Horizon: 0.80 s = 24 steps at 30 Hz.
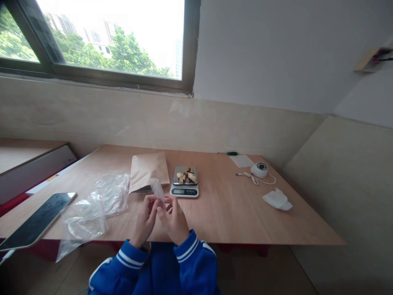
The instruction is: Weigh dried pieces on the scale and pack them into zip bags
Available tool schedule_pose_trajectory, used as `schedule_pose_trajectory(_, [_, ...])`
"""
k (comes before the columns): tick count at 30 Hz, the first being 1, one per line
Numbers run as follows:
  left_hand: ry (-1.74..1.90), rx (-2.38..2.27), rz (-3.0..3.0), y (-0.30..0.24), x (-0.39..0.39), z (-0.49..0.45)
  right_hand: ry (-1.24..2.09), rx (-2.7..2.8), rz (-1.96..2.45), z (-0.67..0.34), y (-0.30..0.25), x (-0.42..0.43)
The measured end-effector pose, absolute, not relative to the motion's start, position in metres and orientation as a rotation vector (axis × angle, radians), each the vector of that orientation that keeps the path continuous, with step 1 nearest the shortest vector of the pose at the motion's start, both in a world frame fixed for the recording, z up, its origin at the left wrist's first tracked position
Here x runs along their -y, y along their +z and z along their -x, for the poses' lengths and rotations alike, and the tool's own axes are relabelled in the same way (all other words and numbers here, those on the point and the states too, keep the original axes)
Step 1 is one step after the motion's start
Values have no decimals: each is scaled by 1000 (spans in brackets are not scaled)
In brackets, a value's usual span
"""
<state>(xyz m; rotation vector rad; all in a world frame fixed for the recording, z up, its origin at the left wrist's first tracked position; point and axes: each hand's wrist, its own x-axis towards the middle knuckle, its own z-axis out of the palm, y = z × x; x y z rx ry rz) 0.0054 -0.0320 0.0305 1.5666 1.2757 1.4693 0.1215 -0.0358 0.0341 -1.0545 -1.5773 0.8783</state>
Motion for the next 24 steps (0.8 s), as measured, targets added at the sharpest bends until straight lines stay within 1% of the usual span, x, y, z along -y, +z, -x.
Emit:
schedule_pose_trajectory(4, [1463, -1315, -1774, 36, 35, 1, 830, 1456, 1160, -126, 24, 35])
schedule_pose_trajectory(8, [1713, -1526, -2030, 45, 33, 14, 775, 1274, 1287, -154, 20, 23])
schedule_pose_trajectory(11, [1849, -1523, -2135, 48, 27, 15, 893, 1462, 1246, -177, 31, 15])
schedule_pose_trajectory(14, [1910, -1499, -2055, 45, 14, 3, 937, 1701, 1136, -193, 47, 7])
schedule_pose_trajectory(16, [1858, -1552, -1915, 40, 2, -10, 815, 1705, 1165, -201, 50, -6])
schedule_pose_trajectory(21, [1775, -1764, -1462, 12, -24, -35, 167, 1696, 1436, -214, 27, -59])
schedule_pose_trajectory(24, [1748, -1853, -1391, -5, -27, -40, 16, 1802, 1565, -213, 11, -81])
